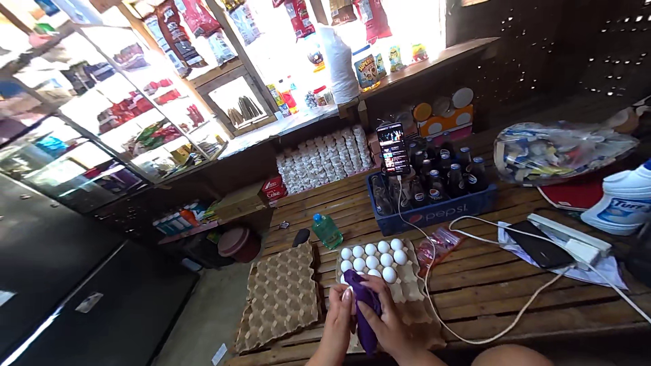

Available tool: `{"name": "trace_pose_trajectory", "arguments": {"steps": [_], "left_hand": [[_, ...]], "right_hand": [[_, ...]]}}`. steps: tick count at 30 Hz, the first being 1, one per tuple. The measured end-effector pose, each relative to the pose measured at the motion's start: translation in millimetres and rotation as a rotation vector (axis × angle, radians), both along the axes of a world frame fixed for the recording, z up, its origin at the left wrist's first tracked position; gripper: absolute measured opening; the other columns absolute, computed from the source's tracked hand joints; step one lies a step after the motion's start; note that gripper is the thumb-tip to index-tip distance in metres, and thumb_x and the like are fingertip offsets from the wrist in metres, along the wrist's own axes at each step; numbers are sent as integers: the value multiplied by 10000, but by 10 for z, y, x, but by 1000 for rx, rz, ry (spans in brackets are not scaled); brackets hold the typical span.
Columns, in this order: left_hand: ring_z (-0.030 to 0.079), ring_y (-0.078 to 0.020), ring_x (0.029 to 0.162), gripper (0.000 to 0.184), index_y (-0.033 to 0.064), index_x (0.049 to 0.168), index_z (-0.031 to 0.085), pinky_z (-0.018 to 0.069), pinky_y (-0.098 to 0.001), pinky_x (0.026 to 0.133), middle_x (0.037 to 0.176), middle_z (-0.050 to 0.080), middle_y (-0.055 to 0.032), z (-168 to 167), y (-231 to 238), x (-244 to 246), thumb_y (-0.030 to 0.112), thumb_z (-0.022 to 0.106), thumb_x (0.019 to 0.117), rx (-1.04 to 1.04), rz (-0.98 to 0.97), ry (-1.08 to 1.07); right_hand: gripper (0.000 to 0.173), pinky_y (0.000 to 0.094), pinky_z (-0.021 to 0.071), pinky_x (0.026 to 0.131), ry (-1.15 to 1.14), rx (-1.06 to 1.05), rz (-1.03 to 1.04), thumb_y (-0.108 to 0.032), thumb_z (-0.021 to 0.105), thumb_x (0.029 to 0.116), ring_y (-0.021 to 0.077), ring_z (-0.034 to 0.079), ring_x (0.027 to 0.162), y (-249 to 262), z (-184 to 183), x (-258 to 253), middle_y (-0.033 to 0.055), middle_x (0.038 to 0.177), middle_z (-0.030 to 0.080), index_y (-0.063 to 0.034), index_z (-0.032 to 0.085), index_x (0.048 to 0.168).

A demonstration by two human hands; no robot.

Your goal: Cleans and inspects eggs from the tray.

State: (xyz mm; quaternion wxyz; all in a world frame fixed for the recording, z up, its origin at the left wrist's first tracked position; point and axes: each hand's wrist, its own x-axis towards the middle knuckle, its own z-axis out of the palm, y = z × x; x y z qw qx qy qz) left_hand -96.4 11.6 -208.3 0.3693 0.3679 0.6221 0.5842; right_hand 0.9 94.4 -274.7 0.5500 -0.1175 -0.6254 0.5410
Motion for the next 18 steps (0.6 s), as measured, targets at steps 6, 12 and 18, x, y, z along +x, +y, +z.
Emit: {"name": "trace_pose_trajectory", "arguments": {"steps": [6, 12, 18], "left_hand": [[582, -7, 695, 227, 35, 1243, 468, 494, -191, 611, 931, 646, 22, -64, -50, -58, 175, 459, 1064, 65, -212, 68], [580, -40, 641, 281, 38, 1277, 419, 516, -218, 593, 848, 614, 6, 17, 27, -90, 230, 359, 1081, 52, 3, -4], [653, -75, 773, 343, 39, 1267, 394, 574, -270, 688, 928, 634, -19, 14, 18, -21, 321, 298, 1096, 20, 65, -93]], "right_hand": [[518, 274, 541, 971, -91, -603, 161, -255, 569, 998, 77, 656, 1071, -4, 367, 186, 118, 1218, 652, 42, 461, 1409], [414, 322, 477, 1076, 20, -151, 110, -225, 627, 987, 133, 560, 1255, -77, 103, 73, 145, 1336, 587, 27, 561, 1309], [319, 330, 470, 1090, 5, 58, -2, -316, 660, 982, 158, 538, 1295, -38, 26, -2, 113, 1340, 588, -113, 635, 1227]]}}
